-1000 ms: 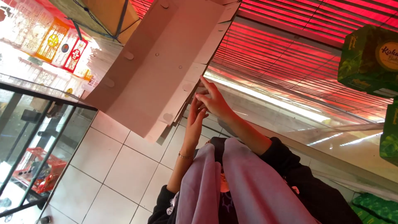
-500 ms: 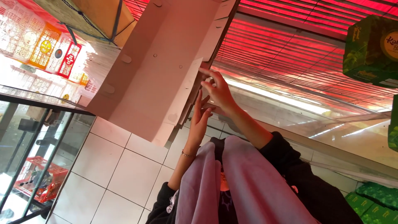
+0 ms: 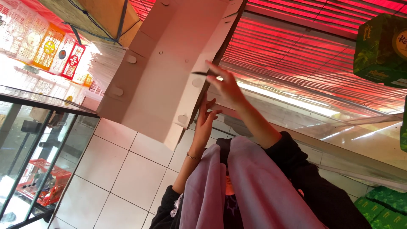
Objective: Folding flat cardboard sheets into cake boxes and stacking them on a shelf.
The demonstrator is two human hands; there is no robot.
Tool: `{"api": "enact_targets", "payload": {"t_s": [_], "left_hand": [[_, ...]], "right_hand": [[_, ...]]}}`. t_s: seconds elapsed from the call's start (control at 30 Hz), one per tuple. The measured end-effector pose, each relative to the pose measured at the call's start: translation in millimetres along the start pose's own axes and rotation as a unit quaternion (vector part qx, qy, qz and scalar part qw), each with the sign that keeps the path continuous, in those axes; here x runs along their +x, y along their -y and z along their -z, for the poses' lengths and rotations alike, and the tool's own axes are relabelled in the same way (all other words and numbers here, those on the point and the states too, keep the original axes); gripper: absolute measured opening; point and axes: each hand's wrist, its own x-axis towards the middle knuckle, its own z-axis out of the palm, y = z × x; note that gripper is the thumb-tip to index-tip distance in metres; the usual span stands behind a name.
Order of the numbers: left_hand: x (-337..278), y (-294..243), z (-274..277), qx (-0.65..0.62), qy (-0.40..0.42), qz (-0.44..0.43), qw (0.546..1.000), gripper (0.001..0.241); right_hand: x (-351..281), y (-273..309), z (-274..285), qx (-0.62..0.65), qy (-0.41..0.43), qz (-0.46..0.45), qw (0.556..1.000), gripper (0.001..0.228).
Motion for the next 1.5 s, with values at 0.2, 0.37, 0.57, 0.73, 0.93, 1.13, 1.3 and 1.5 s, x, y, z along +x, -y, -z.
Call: {"api": "enact_targets", "payload": {"t_s": [0.2, 0.37, 0.57, 0.73, 0.93, 1.13, 1.3, 1.5], "left_hand": [[6, 5, 1, 0.028, -0.028, -0.016, 0.999, 0.057], [2, 8, 5, -0.071, 0.067, -0.049, 0.994, 0.065], [6, 93, 26, -0.366, -0.022, 0.022, 0.93, 0.065], [5, -8, -23, -0.368, -0.02, 0.128, 0.921, 0.073], [26, 54, -46, -0.071, 0.055, 0.197, 0.976, 0.06], [28, 30, -78, 0.238, 0.082, 0.125, 0.96, 0.035], [28, 42, -103, 0.141, 0.111, 0.006, 0.984, 0.022], [32, 42, -96, -0.033, 0.098, 0.082, 0.991, 0.023]], "right_hand": [[-19, 73, 59, 0.108, -0.046, -0.014, 0.993, 0.055], [-53, 98, 133, 0.056, -0.125, -0.009, 0.991, 0.047], [-104, 37, 234, 0.091, -0.221, -0.135, 0.962, 0.044], [-147, 0, 294, 0.087, -0.275, -0.192, 0.938, 0.044], [-192, 19, 269, -0.372, -0.261, 0.029, 0.89, 0.046], [-215, 84, 169, -0.344, 0.0, 0.036, 0.938, 0.045], [-223, 72, 119, -0.404, 0.004, 0.037, 0.914, 0.083], [-236, 76, 107, -0.369, -0.035, 0.076, 0.926, 0.072]]}}
